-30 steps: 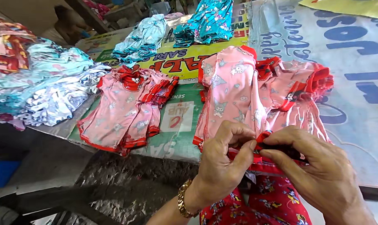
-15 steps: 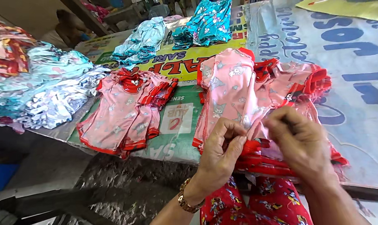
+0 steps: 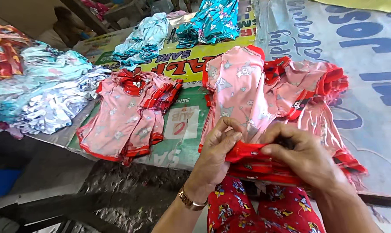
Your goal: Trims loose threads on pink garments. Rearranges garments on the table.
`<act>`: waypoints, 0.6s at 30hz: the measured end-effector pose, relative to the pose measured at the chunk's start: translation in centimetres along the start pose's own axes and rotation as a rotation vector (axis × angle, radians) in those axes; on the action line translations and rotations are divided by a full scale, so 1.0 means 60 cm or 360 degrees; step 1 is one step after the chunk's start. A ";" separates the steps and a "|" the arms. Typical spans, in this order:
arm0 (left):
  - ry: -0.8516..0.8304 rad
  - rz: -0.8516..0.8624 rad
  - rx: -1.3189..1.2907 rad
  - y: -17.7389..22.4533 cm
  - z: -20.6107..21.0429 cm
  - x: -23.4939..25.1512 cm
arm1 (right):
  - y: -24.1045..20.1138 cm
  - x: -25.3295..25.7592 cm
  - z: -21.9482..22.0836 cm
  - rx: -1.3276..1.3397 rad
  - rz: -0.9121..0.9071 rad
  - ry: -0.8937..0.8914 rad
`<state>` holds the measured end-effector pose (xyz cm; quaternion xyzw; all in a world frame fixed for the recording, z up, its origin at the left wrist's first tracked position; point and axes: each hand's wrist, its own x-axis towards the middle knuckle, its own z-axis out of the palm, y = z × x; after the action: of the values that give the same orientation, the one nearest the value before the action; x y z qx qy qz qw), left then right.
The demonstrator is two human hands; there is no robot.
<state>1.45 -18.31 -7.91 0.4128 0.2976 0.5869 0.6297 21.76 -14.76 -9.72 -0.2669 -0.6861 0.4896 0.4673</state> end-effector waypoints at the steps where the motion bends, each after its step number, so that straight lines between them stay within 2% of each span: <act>1: 0.0012 -0.0006 -0.0018 0.001 -0.003 0.000 | 0.000 0.001 -0.006 0.0167 0.0062 0.0027; 4: 0.0021 -0.0014 -0.0027 0.000 -0.006 0.000 | -0.003 0.001 -0.016 0.0471 0.0196 0.0092; 9: 0.0015 -0.0017 -0.0022 -0.002 -0.003 0.001 | 0.000 0.001 -0.014 0.0582 0.0248 0.0073; 14: 0.0025 -0.0032 -0.0018 0.001 -0.003 0.001 | -0.004 -0.002 -0.009 0.0106 0.0061 -0.0135; 18: -0.0068 -0.0022 0.0050 0.007 -0.005 -0.001 | -0.007 -0.005 0.002 -0.0069 -0.0064 0.0053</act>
<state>0.94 -18.36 -7.69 0.4331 0.2962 0.5688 0.6334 21.77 -15.19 -9.48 -0.2712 -0.6939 0.4607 0.4824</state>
